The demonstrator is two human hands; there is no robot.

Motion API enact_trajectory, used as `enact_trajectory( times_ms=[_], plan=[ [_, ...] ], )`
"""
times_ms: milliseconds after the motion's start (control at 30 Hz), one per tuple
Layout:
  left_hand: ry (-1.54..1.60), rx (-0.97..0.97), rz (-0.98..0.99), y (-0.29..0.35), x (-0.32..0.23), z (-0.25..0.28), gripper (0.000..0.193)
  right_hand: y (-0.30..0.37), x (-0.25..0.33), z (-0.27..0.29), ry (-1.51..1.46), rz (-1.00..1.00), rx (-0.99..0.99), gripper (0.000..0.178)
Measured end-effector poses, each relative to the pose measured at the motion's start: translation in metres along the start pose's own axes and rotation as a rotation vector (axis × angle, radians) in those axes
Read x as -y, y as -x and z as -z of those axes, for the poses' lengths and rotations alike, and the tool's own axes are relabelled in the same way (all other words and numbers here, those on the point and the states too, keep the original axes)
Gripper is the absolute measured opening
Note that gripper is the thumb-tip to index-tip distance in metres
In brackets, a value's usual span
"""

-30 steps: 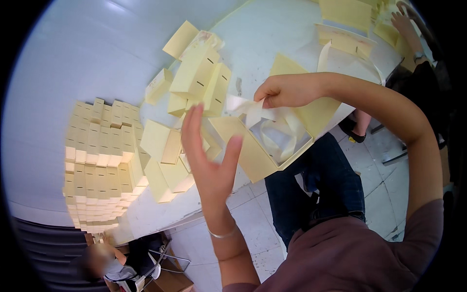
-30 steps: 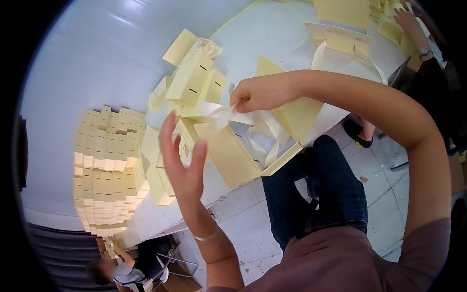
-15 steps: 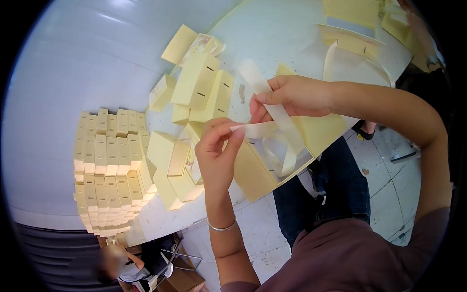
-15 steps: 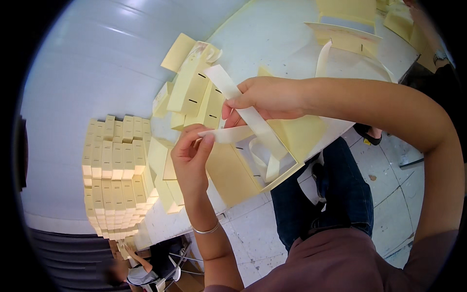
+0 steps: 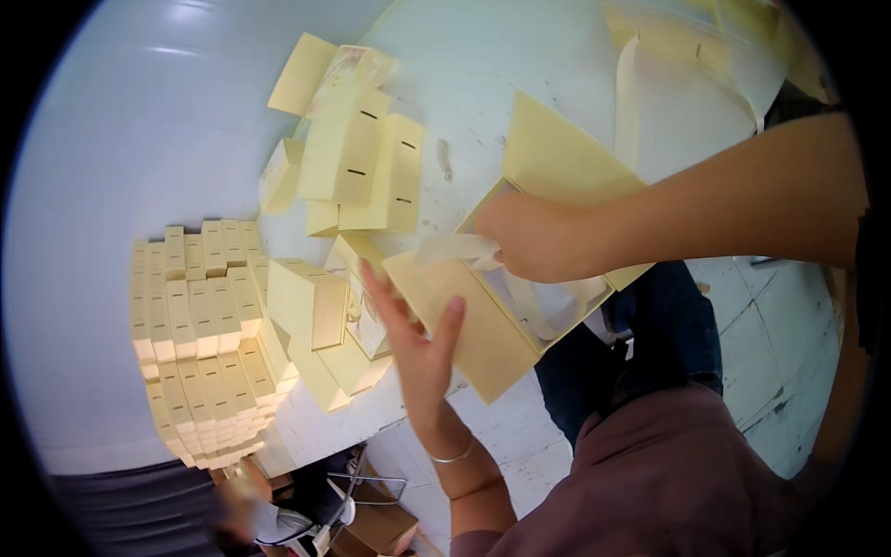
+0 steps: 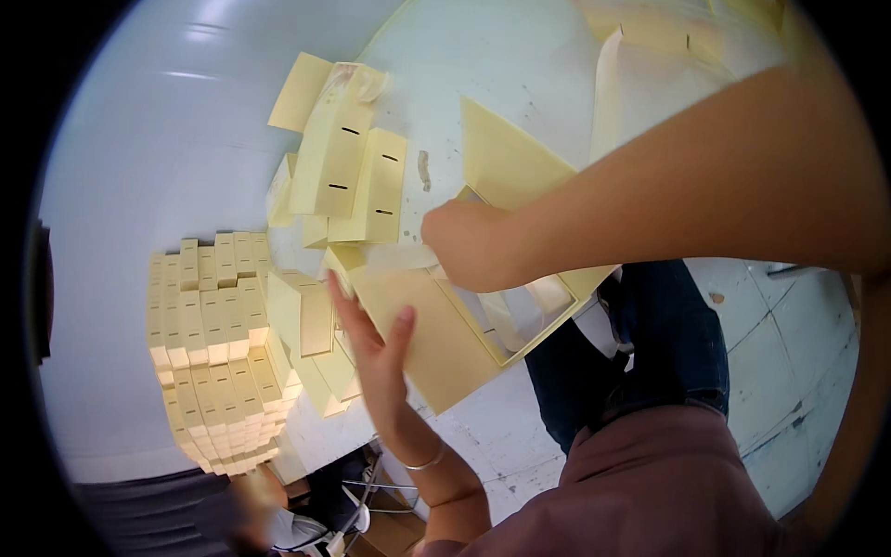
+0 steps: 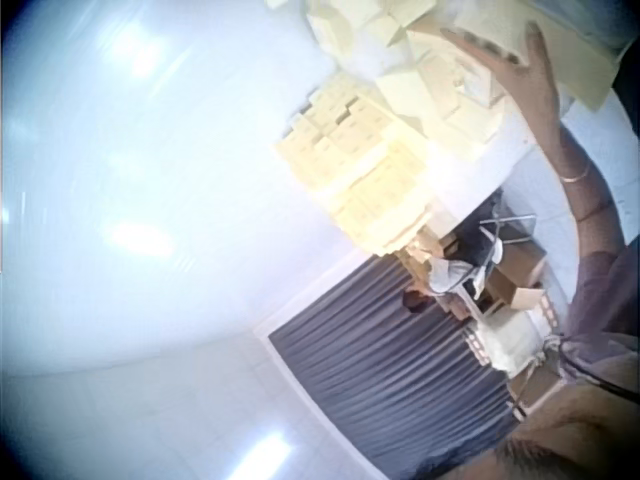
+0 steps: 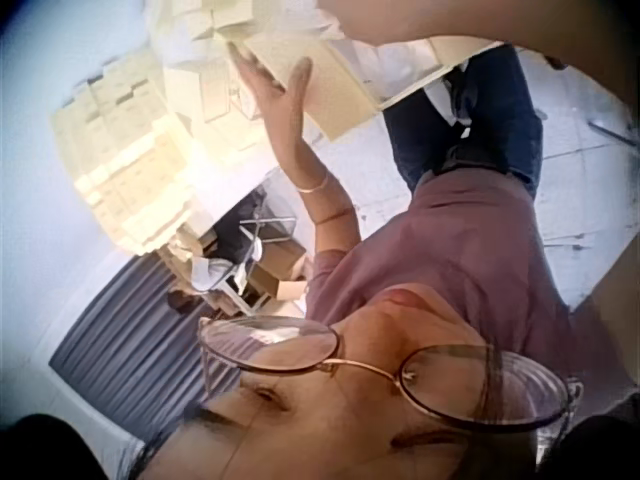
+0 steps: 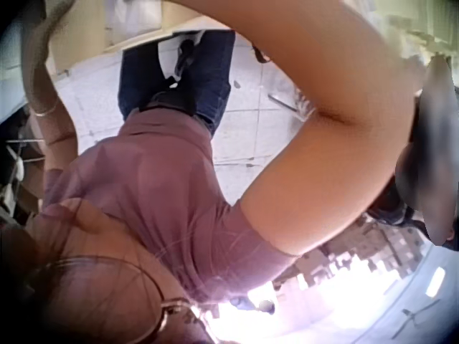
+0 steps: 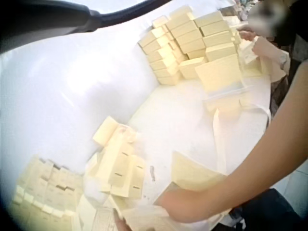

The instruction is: The person assembles small yellow cardboard boxes by folding flaps and inserting white ribbons. They repeatedly open boxes, place ribbons inside, and close them, stacking finished units on the table.

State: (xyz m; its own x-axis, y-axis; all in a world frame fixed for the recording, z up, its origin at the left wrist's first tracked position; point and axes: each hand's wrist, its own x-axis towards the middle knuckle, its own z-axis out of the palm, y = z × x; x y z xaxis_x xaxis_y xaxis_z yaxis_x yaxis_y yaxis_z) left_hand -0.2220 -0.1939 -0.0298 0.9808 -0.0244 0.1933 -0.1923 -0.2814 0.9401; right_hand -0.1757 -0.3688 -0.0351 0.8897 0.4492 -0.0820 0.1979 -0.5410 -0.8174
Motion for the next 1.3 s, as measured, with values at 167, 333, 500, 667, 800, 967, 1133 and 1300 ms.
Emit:
enact_trajectory(
  times_ms=[167,333,500,667,800,967,1133,1300],
  plan=[
    [0.552,-0.119,0.550,0.032,0.018,0.006,0.055,-0.016,-0.007,-0.011,0.087,0.041,0.178,0.013],
    [0.556,-0.116,0.548,0.035,0.026,0.008,0.052,-0.022,-0.011,-0.017,0.184,0.073,0.175,0.013],
    [0.571,-0.085,0.567,0.038,0.032,0.012,0.054,-0.030,-0.015,-0.023,0.240,0.125,0.176,0.010],
    [0.638,-0.044,0.528,0.041,0.037,0.010,0.058,-0.034,-0.012,-0.023,0.172,0.040,0.150,0.008],
    [0.929,-0.303,0.480,0.032,0.029,-0.011,0.043,-0.035,-0.017,-0.027,0.165,0.095,0.131,0.009],
    [-0.219,0.097,0.086,0.007,0.068,-0.001,0.035,-0.039,-0.017,-0.032,0.126,0.071,0.164,0.013],
    [-0.365,0.007,0.063,0.002,0.082,0.018,0.027,-0.040,-0.026,-0.027,0.008,0.173,0.015,0.017],
    [-0.344,-0.450,0.218,0.057,0.082,0.102,0.012,-0.025,0.003,0.011,-0.181,0.030,0.016,0.021]
  ],
)
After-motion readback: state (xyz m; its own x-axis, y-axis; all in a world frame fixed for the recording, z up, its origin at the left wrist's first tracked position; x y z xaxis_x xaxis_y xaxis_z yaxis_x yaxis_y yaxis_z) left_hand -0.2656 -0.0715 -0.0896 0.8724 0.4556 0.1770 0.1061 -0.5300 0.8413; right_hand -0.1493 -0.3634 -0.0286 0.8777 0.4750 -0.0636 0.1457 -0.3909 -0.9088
